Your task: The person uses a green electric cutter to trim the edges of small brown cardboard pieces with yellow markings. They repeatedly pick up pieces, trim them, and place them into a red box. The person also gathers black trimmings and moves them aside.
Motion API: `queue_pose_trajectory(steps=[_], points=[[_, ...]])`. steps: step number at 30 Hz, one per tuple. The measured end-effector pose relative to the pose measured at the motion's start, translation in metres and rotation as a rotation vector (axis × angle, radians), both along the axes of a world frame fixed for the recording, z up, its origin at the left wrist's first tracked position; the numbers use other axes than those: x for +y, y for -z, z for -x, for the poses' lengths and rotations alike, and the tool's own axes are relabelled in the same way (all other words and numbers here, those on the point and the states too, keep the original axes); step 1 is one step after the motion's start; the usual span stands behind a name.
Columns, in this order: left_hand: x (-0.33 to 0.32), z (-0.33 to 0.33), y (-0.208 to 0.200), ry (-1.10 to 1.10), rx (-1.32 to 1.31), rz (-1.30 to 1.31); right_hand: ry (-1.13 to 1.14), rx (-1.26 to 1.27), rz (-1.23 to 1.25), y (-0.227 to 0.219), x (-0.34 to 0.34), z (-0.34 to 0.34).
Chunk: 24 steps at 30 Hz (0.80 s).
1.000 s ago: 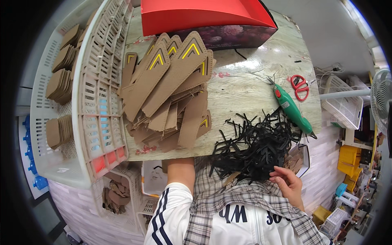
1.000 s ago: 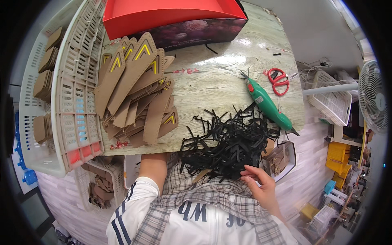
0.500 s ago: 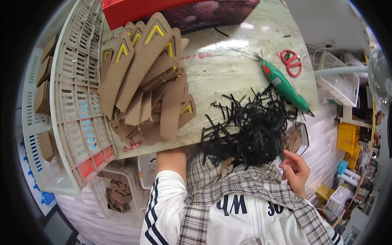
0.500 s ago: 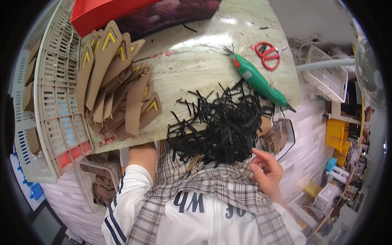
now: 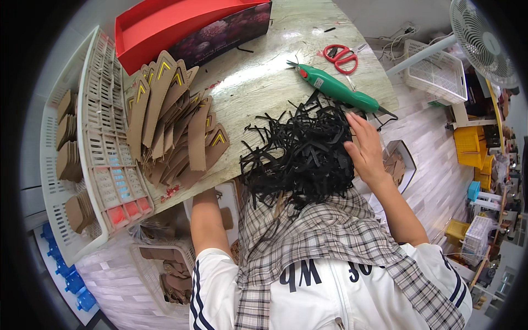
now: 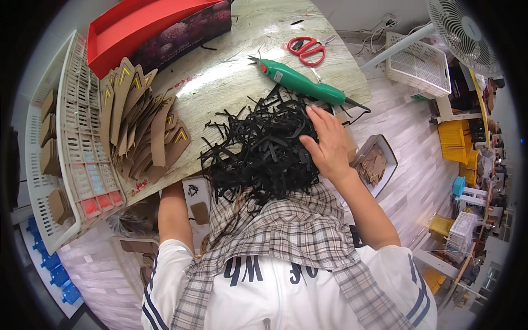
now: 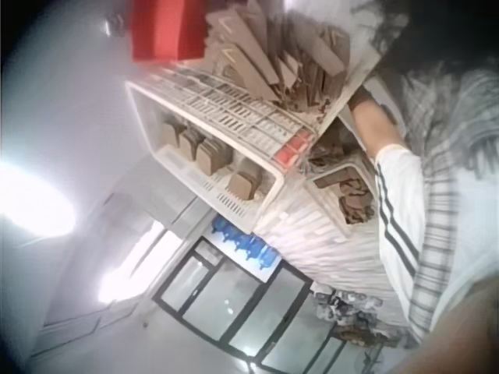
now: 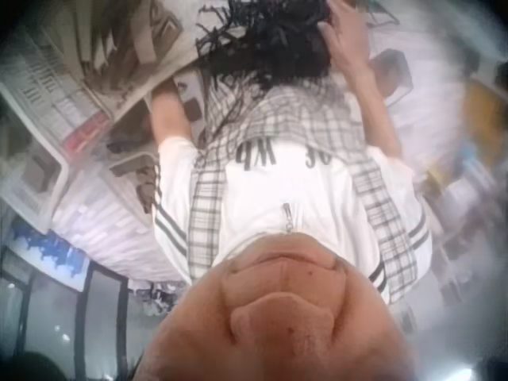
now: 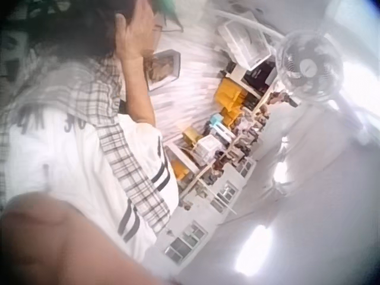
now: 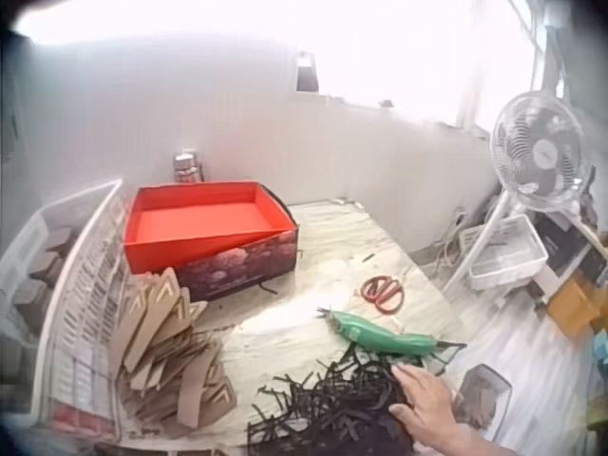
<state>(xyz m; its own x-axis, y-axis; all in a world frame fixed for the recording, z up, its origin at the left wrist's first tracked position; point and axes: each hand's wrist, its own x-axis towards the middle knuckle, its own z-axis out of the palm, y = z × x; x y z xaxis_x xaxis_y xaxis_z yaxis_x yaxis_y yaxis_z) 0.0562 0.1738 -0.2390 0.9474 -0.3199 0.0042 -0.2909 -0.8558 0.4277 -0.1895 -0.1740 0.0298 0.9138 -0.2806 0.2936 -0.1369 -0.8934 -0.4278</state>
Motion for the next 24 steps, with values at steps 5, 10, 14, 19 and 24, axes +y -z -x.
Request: queue_pose_trajectory(steps=[5, 10, 14, 19, 24], points=[[0.008, 0.036, -0.057, 0.221, -0.28, 0.238, 0.112, 0.049, 0.1, 0.027, 0.002, -0.026], [0.027, 0.147, -0.133, -0.061, 0.102, 0.562, -0.032, 0.015, 0.001, 0.017, 0.026, -0.01], [0.0, 0.173, -0.237, 0.062, -0.054, 0.608, -0.24, 0.066, -0.076, 0.001, 0.056, 0.03], [-0.082, 0.144, -0.287, 0.379, -0.237, 0.251, -0.239, 0.119, -0.072, 0.0, 0.046, 0.05], [-0.136, 0.138, -0.248, 0.553, -0.254, 0.022, -0.174, 0.176, -0.204, 0.012, 0.042, 0.055]])
